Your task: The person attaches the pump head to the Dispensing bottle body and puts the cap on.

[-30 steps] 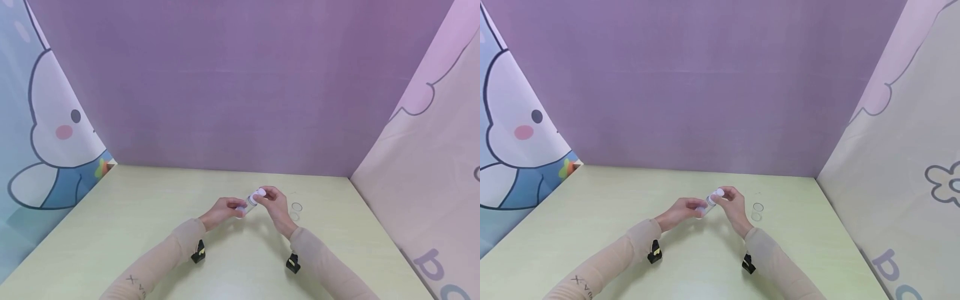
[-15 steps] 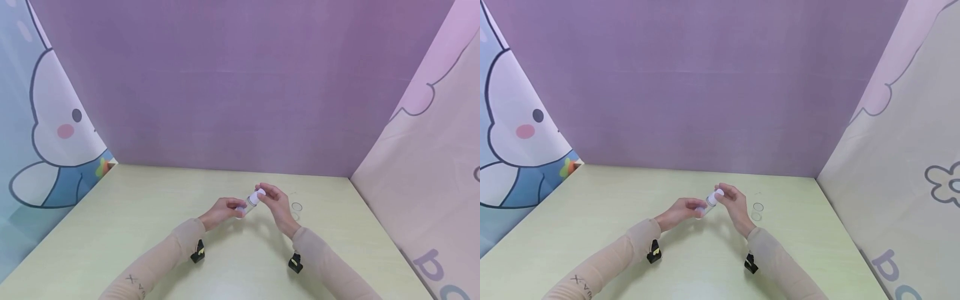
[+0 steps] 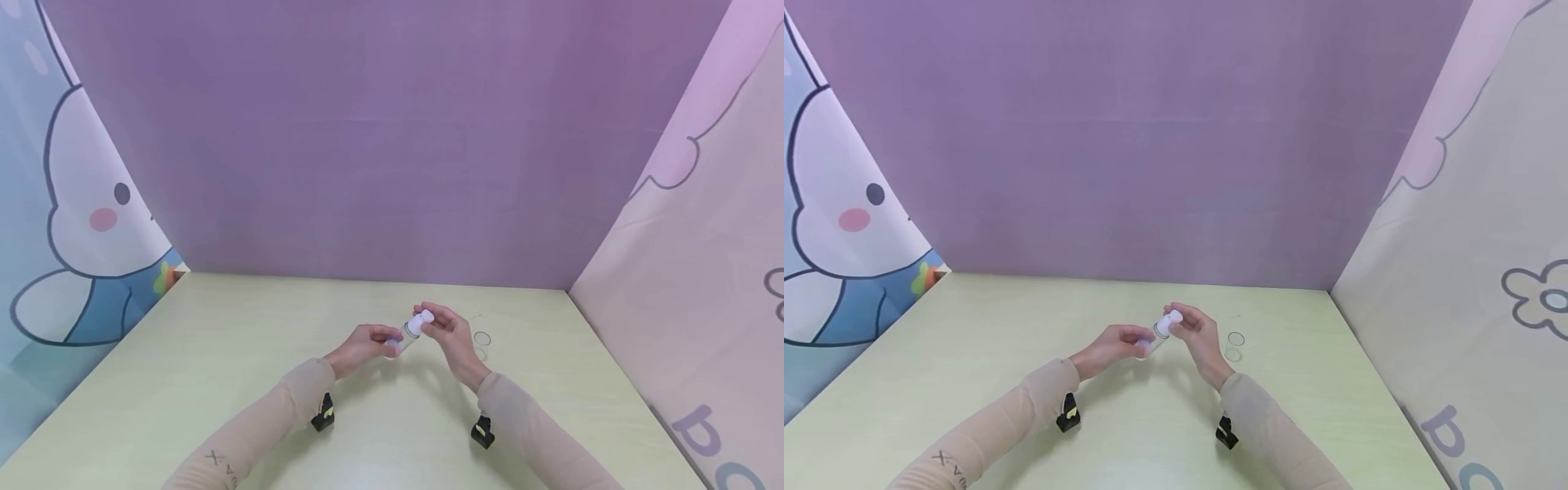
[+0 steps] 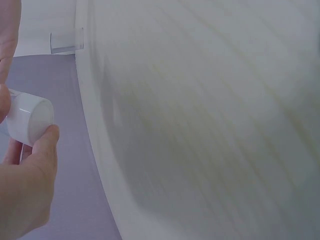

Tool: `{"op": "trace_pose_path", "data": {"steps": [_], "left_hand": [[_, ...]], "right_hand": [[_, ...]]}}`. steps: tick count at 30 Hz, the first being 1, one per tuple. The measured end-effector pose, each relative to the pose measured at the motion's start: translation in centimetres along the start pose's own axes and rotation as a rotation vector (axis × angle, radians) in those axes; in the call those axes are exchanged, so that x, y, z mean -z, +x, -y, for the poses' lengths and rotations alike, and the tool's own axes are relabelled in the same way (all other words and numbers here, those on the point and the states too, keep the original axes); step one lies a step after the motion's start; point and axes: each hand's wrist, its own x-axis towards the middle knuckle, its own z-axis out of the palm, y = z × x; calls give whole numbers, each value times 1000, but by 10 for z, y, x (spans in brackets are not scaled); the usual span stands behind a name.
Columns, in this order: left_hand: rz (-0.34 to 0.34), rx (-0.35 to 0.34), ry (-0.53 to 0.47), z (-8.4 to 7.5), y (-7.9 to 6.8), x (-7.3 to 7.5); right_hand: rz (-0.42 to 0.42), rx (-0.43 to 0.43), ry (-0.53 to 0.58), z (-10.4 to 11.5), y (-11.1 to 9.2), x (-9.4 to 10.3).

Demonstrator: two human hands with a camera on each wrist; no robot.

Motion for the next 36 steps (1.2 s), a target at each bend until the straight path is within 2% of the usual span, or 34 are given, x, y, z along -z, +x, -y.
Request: {"op": "trace_pose_path", "data": {"steps": [12, 28, 36], "left_hand": [[21, -4, -19, 5, -1, -1], [7, 3, -19, 5, -1, 1], [-2, -21, -18, 7, -1, 2]], "right_hand": [[-52, -53, -75, 1, -3, -2], [-120, -94, -151, 1, -1, -4], [-158, -90, -170, -2, 1, -7]]}}
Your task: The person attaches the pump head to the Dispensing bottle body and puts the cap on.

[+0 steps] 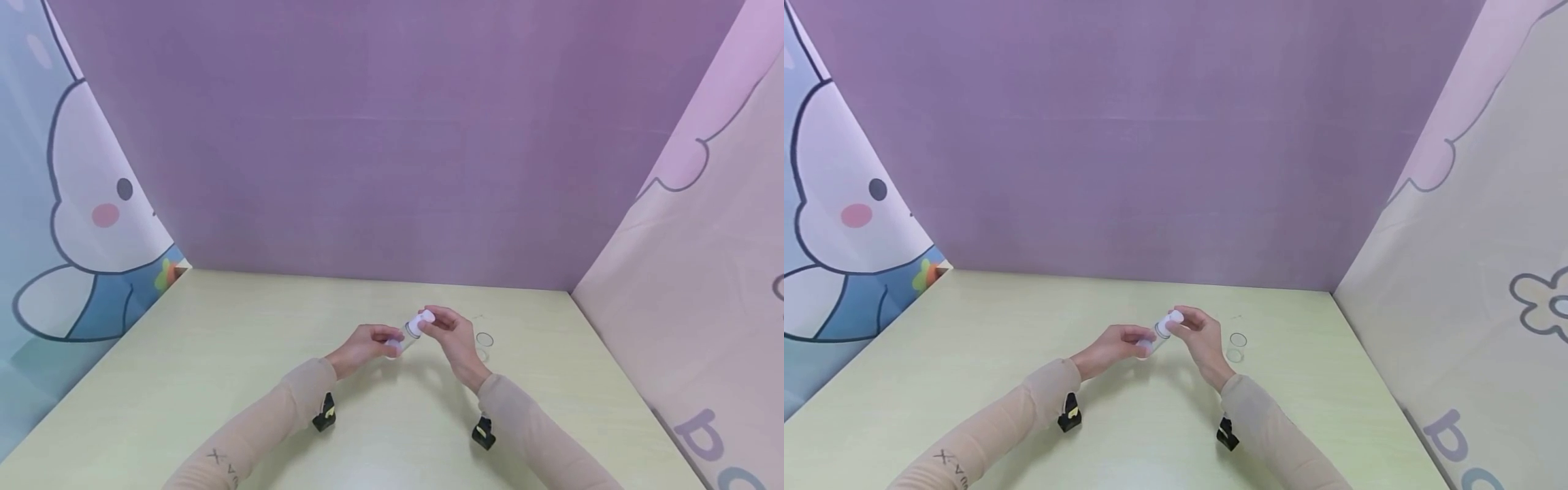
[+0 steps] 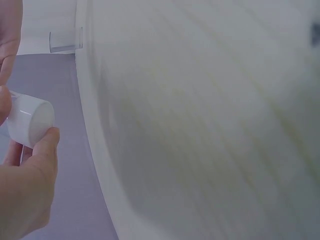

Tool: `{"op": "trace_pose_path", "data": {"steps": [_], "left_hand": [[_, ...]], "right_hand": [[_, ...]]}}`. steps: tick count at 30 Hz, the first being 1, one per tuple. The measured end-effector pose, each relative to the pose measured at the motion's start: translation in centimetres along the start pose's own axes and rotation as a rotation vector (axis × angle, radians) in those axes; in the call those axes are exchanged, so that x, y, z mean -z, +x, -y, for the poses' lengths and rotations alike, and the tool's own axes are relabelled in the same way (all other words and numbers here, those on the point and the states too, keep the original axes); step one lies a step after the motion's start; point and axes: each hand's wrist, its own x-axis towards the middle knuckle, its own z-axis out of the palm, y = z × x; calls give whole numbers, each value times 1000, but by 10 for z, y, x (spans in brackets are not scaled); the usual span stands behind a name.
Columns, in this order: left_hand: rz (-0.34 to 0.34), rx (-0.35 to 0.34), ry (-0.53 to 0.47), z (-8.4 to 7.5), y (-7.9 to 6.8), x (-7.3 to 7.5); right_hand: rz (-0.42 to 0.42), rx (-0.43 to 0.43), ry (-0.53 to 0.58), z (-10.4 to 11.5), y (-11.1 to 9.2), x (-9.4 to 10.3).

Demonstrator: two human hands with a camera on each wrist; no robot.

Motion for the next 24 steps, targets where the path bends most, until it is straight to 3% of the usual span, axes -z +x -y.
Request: {"op": "trace_pose_path", "data": {"steps": [24], "left_hand": [[-6, -20, -21, 0, -3, 0]], "right_hand": [[-49, 14, -4, 0, -1, -5]]}}
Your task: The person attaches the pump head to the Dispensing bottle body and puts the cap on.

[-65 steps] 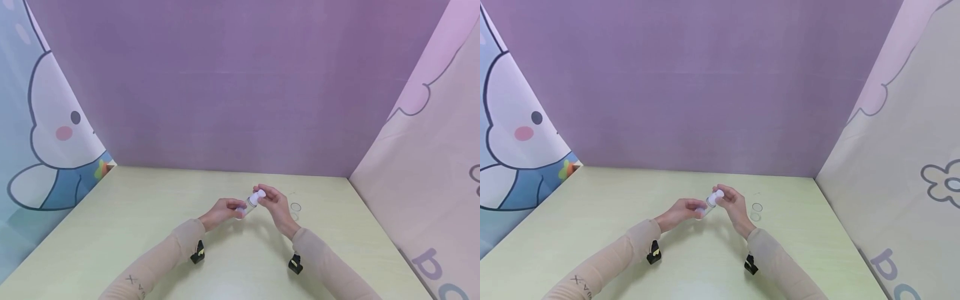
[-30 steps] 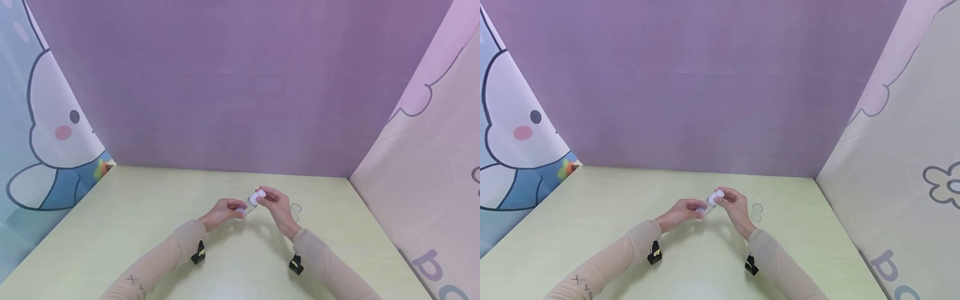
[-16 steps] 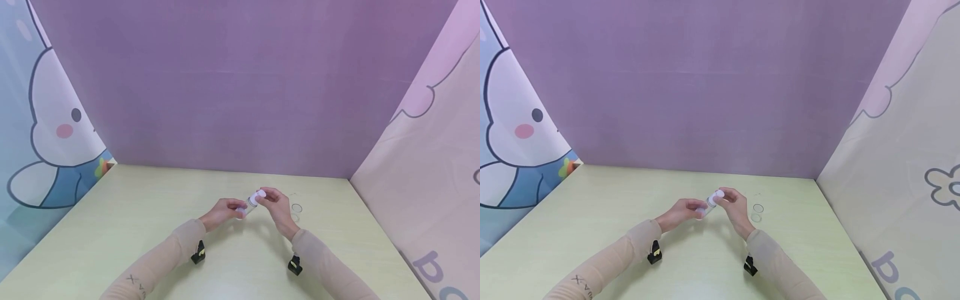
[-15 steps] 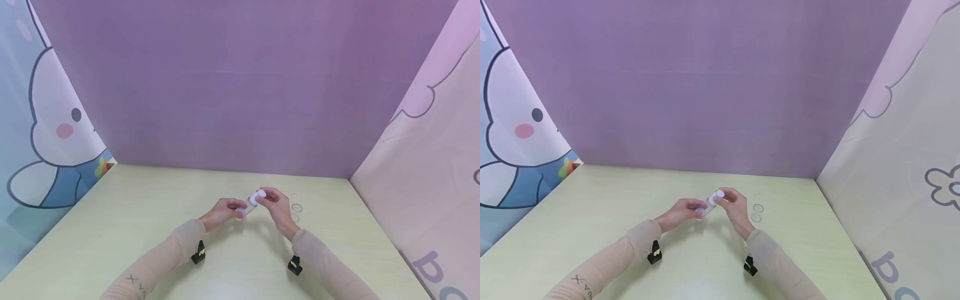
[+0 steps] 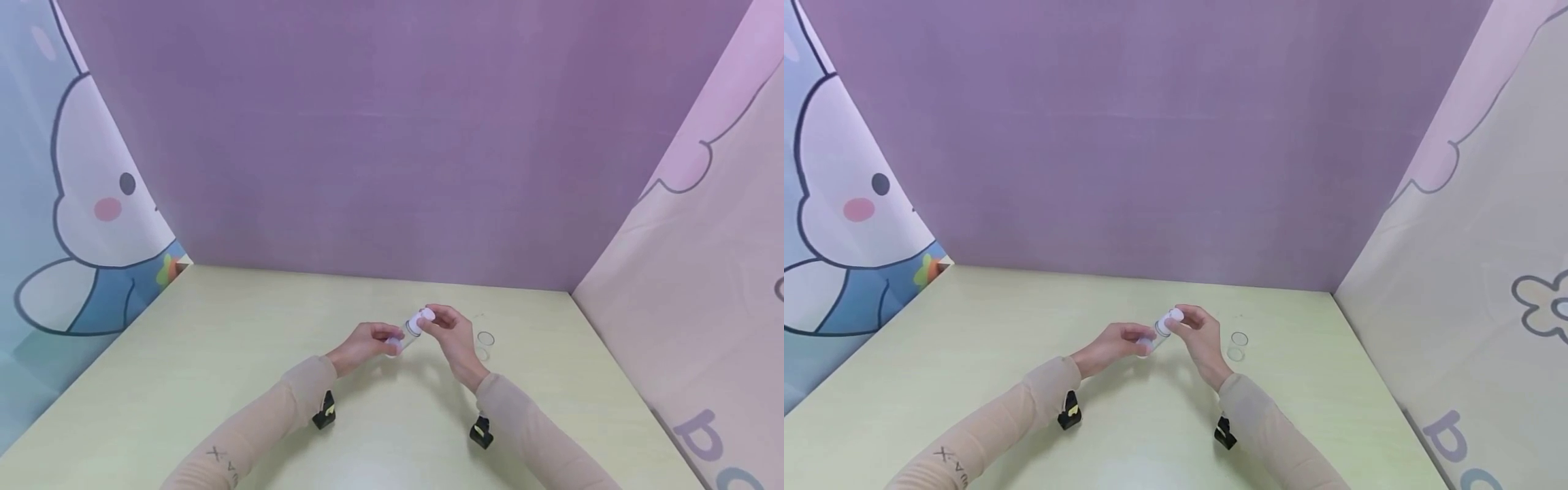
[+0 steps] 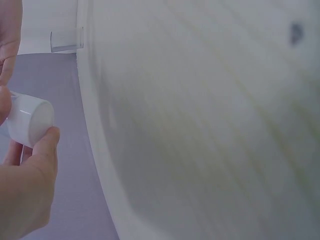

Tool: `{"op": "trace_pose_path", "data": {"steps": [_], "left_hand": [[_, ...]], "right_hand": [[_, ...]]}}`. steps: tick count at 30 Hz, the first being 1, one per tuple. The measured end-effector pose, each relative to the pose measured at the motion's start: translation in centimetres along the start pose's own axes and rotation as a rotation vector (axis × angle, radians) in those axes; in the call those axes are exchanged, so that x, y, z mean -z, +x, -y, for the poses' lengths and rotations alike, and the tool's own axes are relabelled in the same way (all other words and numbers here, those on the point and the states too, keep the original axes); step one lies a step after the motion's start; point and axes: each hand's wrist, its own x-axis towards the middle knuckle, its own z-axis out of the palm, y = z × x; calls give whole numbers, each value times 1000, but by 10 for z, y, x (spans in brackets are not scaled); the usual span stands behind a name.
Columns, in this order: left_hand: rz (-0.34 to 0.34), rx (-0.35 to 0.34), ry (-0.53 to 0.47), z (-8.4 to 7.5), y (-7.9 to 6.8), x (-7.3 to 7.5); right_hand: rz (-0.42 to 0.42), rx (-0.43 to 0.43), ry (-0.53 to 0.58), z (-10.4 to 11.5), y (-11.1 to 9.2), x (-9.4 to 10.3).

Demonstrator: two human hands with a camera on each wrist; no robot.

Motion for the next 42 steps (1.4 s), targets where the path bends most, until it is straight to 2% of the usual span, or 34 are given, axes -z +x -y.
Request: {"op": "trace_pose_path", "data": {"steps": [7, 16, 22, 28, 36, 42], "left_hand": [[-1, 2, 16, 0, 1, 1], [3, 41, 33, 1, 1, 0], [16, 44, 36, 0, 0, 0], [21, 42, 28, -2, -1, 0], [14, 24, 25, 2, -2, 1], [-1, 6, 25, 2, -1, 2]], "right_hand": [[36, 9, 9, 1, 0, 1], [246, 42, 100, 2, -3, 8], [296, 48, 109, 2, -3, 11], [275, 36, 73, 2, -4, 10], [191, 4, 33, -2, -2, 5], [132, 13, -11, -2, -2, 2]]}}
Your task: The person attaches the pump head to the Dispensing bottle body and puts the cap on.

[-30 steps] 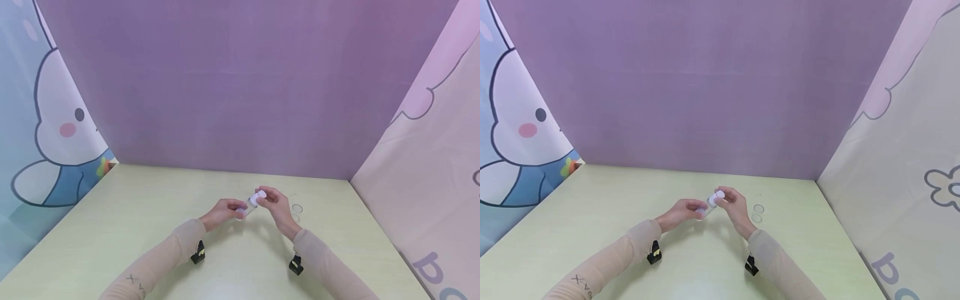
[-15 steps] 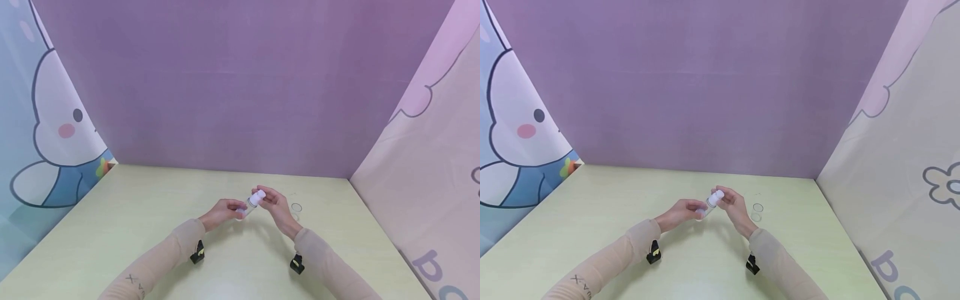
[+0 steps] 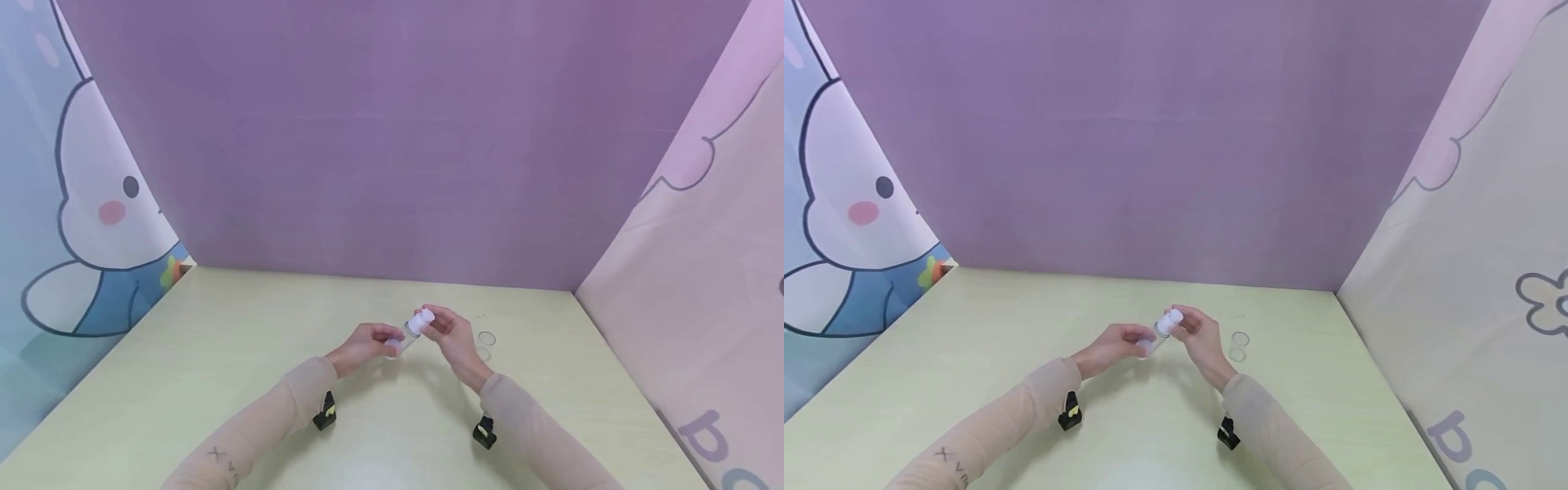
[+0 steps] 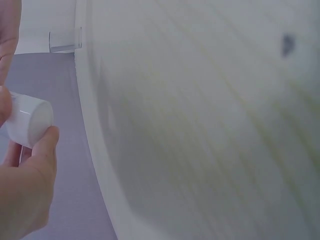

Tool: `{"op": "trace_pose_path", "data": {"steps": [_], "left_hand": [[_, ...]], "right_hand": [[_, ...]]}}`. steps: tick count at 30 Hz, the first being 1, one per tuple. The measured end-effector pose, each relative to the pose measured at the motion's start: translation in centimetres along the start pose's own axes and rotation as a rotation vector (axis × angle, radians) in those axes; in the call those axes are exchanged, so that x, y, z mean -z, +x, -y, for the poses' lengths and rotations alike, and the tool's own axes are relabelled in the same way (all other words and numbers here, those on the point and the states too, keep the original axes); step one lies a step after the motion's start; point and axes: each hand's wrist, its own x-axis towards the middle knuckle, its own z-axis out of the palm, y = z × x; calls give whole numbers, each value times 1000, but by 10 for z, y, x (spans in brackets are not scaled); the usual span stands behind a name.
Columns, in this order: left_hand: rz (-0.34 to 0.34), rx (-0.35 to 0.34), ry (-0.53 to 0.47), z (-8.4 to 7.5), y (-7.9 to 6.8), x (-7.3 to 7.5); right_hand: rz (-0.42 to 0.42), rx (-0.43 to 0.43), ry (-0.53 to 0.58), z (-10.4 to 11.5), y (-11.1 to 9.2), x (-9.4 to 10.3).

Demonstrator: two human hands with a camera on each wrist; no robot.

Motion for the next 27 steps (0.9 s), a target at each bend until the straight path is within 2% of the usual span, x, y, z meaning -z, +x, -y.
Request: {"op": "trace_pose_path", "data": {"steps": [6, 15, 27], "left_hand": [[-19, -4, -17, -1, -1, -1], [-40, 4, -20, 0, 0, -4], [-47, 18, -30, -2, -1, -3]], "right_hand": [[-25, -12, 24, -1, 0, -2], [-91, -20, -22, 0, -1, -5], [-95, 8, -19, -1, 0, -7]]}}
